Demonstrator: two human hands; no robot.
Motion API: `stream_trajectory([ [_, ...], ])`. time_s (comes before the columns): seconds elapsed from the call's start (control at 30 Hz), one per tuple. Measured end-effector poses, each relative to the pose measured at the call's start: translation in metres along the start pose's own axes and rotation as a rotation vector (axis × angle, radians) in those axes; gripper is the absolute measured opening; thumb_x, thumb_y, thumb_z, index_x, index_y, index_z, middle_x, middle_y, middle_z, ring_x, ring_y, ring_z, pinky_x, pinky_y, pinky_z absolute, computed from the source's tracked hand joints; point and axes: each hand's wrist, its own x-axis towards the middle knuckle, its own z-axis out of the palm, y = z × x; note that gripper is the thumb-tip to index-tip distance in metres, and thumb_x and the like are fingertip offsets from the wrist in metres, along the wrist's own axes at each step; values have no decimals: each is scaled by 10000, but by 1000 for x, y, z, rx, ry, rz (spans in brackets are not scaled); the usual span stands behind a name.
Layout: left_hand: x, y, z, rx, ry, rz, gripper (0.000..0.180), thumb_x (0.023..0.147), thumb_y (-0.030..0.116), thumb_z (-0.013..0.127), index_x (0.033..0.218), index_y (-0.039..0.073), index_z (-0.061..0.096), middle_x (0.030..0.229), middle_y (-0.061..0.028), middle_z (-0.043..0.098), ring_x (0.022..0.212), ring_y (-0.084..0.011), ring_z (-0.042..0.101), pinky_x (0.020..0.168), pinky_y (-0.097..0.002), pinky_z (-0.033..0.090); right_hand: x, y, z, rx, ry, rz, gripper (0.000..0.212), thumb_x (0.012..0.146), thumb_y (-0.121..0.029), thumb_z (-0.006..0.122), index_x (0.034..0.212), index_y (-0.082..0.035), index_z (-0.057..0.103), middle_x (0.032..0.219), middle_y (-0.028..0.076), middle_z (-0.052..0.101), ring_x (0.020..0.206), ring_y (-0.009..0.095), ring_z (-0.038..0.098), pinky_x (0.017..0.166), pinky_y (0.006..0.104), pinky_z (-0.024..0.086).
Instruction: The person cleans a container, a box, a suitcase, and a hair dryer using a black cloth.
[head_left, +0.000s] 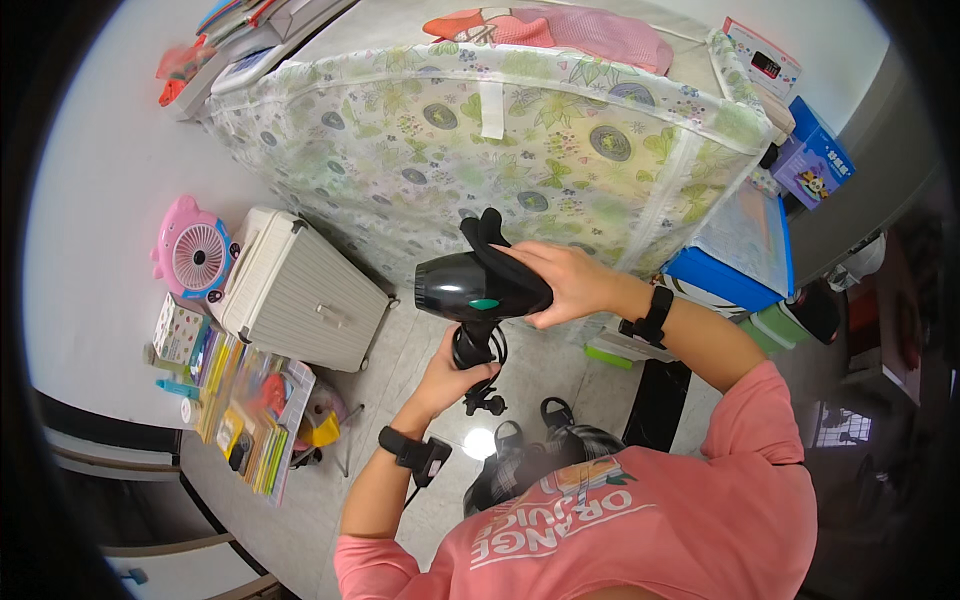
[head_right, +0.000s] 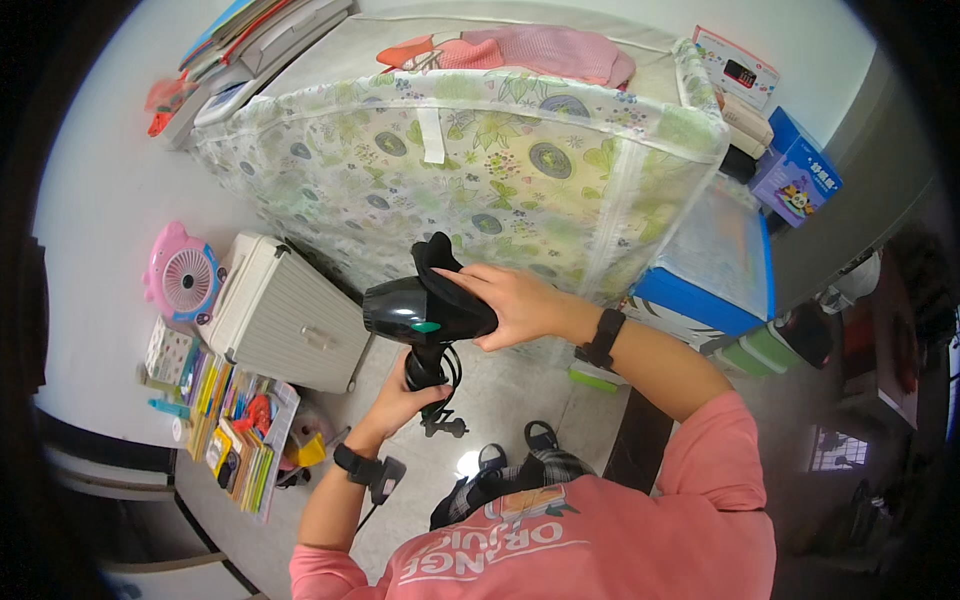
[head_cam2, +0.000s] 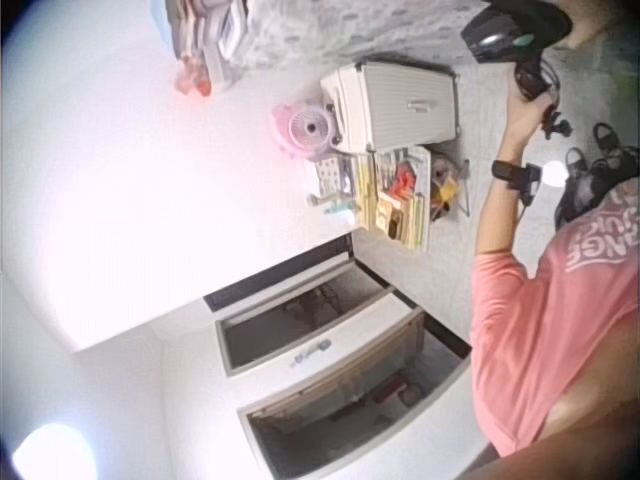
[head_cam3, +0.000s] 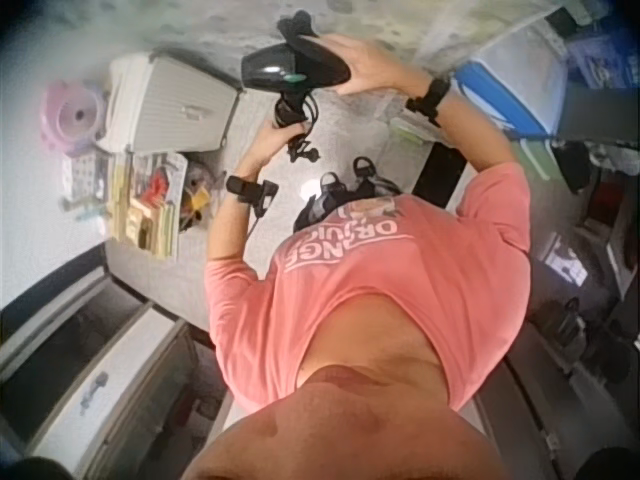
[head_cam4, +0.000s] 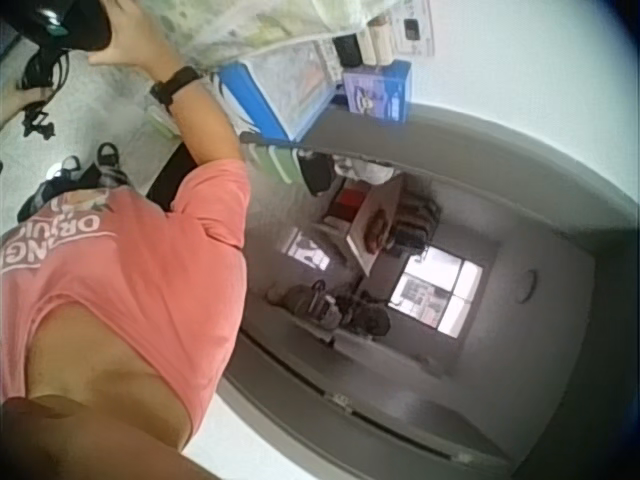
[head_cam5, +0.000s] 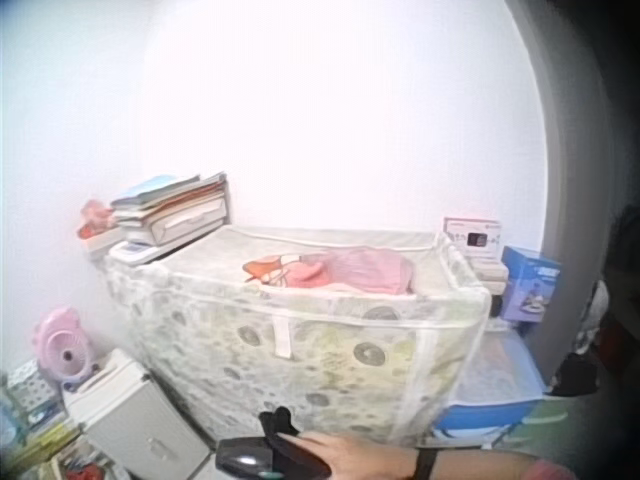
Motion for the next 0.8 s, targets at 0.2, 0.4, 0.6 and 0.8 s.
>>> stream_trajectory([
  [0.2,-3,19,21,-145,312,-17,562,712,64,701,1200,16,427,921,-42,572,782,-108,539,695,-234,457,3,-4,-7,-17,8,60,896,601,-284,711,1390,-149,308,1086,112,516,933,304,559,728,366,483],
  [0.4,1,21,21,-237,332,-6,561,706,11,700,1195,3,425,867,-43,579,718,-100,558,609,-225,463,20,-27,0,-349,140,46,703,760,-353,647,1373,-182,349,1246,92,485,971,278,557,757,355,481],
  [0.6,0,23,15,-437,380,-41,562,701,-76,636,1209,14,413,948,-71,574,772,-144,605,658,-253,514,19,-68,12,-559,134,-178,591,719,-229,608,1293,-192,475,1407,9,370,1287,281,317,1042,496,229],
  [0.8,-6,45,6,-555,352,-44,437,698,-83,611,1092,42,473,895,-45,577,740,-133,595,640,-242,503,7,-42,3,-585,-19,-294,550,662,-149,570,1212,-141,545,1376,-58,408,1280,197,351,1058,478,241],
])
